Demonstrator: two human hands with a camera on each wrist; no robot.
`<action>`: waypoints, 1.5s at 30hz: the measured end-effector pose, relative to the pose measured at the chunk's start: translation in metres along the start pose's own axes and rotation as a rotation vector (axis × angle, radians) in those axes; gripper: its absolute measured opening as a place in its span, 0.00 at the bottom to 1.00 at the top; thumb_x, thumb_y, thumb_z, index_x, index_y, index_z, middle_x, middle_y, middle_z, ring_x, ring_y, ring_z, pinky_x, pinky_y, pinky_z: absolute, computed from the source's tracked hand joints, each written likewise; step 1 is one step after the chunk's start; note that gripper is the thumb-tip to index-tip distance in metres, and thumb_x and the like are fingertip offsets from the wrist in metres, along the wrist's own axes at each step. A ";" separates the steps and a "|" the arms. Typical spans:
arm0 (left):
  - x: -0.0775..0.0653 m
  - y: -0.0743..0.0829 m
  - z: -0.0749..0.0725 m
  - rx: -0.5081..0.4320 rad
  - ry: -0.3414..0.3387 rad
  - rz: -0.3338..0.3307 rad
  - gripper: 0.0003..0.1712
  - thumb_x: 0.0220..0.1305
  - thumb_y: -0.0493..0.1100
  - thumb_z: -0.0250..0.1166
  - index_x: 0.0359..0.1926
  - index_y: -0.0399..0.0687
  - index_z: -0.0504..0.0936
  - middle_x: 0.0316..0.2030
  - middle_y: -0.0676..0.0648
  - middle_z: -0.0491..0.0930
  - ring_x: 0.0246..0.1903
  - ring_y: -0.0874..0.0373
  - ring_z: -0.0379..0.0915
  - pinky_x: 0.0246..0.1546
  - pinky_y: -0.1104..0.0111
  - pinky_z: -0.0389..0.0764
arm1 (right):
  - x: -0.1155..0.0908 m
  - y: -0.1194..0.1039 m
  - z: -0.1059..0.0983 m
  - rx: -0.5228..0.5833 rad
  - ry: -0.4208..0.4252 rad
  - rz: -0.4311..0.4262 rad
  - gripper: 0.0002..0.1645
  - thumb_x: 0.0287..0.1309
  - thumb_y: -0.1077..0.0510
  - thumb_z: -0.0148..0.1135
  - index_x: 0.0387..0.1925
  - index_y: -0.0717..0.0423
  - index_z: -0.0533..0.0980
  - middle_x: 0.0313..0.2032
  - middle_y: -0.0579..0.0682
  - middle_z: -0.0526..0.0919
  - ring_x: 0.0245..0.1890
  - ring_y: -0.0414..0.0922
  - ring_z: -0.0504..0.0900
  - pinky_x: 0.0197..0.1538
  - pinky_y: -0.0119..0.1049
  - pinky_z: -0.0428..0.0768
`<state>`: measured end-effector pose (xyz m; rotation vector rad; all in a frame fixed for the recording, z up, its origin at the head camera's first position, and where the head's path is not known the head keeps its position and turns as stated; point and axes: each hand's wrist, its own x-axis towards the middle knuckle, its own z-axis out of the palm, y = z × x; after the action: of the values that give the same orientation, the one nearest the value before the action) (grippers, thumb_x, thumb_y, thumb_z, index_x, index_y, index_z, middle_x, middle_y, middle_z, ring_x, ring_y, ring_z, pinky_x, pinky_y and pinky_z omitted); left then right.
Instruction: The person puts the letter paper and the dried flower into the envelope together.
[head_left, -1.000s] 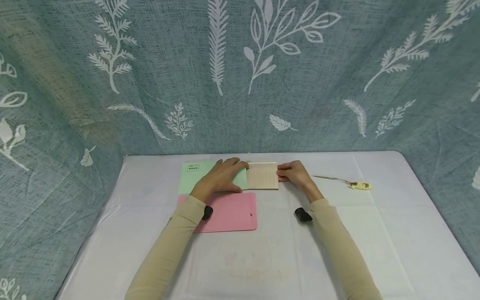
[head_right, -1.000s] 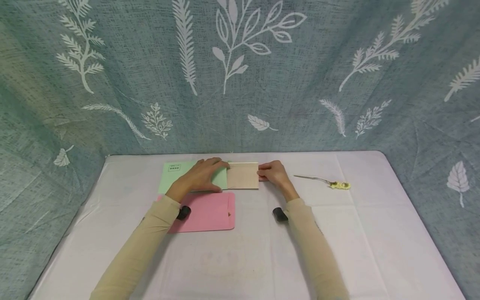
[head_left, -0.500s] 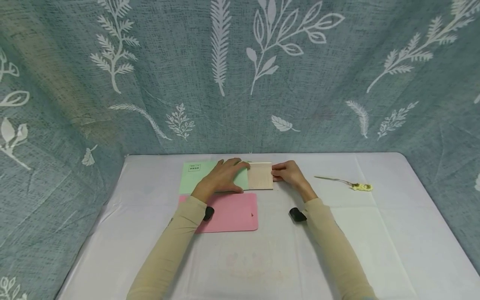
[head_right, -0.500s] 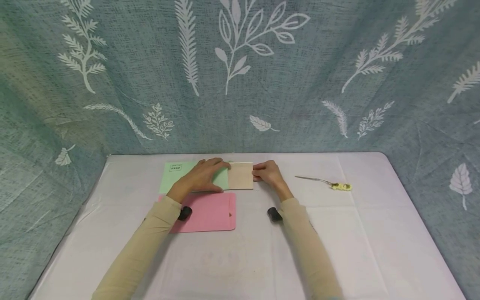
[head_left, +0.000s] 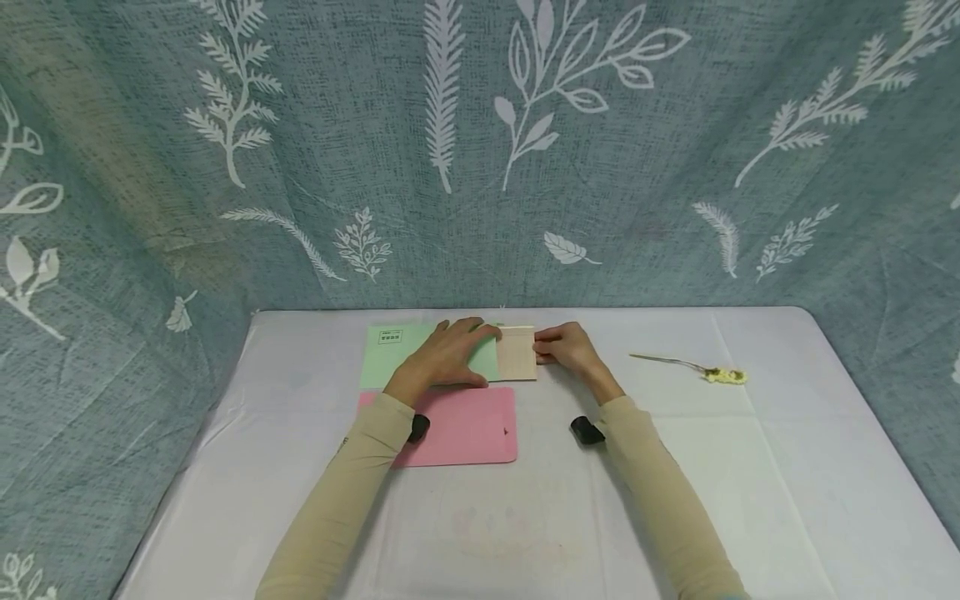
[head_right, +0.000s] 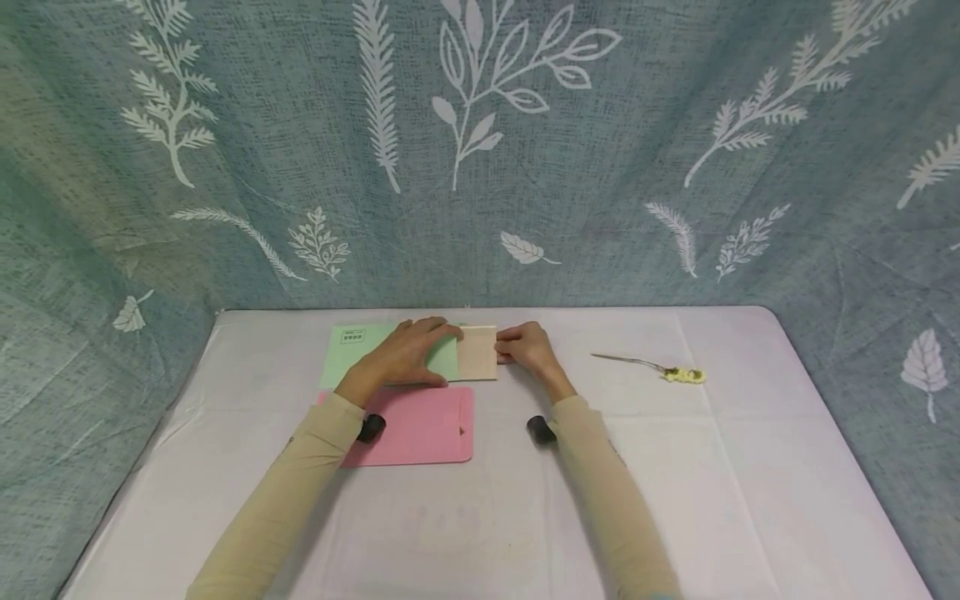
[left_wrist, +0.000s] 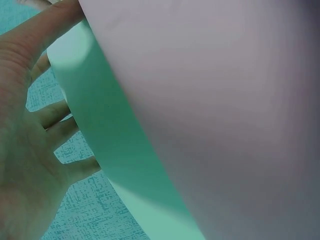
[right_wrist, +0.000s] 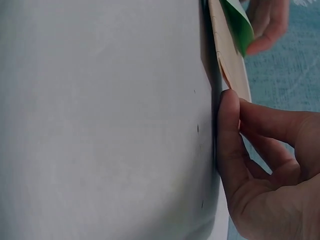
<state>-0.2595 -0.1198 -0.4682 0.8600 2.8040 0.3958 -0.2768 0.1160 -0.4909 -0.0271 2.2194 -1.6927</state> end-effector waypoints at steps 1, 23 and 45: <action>0.000 0.000 0.000 -0.002 -0.002 -0.001 0.44 0.49 0.57 0.77 0.66 0.60 0.69 0.69 0.41 0.63 0.69 0.46 0.56 0.67 0.41 0.56 | 0.000 0.000 0.001 -0.008 -0.002 -0.005 0.18 0.64 0.70 0.58 0.54 0.78 0.74 0.47 0.72 0.81 0.24 0.34 0.83 0.36 0.30 0.84; -0.003 0.003 0.000 0.004 -0.005 0.004 0.45 0.51 0.57 0.76 0.68 0.59 0.67 0.70 0.39 0.61 0.70 0.45 0.55 0.67 0.40 0.55 | 0.002 -0.009 0.033 -0.055 0.001 -0.033 0.15 0.62 0.70 0.61 0.49 0.76 0.78 0.42 0.69 0.84 0.26 0.41 0.87 0.34 0.32 0.85; -0.003 0.002 -0.001 0.003 -0.007 0.010 0.48 0.51 0.57 0.76 0.71 0.56 0.65 0.70 0.40 0.61 0.71 0.46 0.54 0.68 0.41 0.54 | 0.002 -0.013 0.052 -0.057 -0.039 -0.050 0.14 0.59 0.68 0.63 0.46 0.74 0.81 0.41 0.67 0.85 0.25 0.41 0.87 0.35 0.32 0.85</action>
<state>-0.2566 -0.1205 -0.4663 0.8752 2.7956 0.3894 -0.2660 0.0631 -0.4911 -0.1300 2.2556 -1.6393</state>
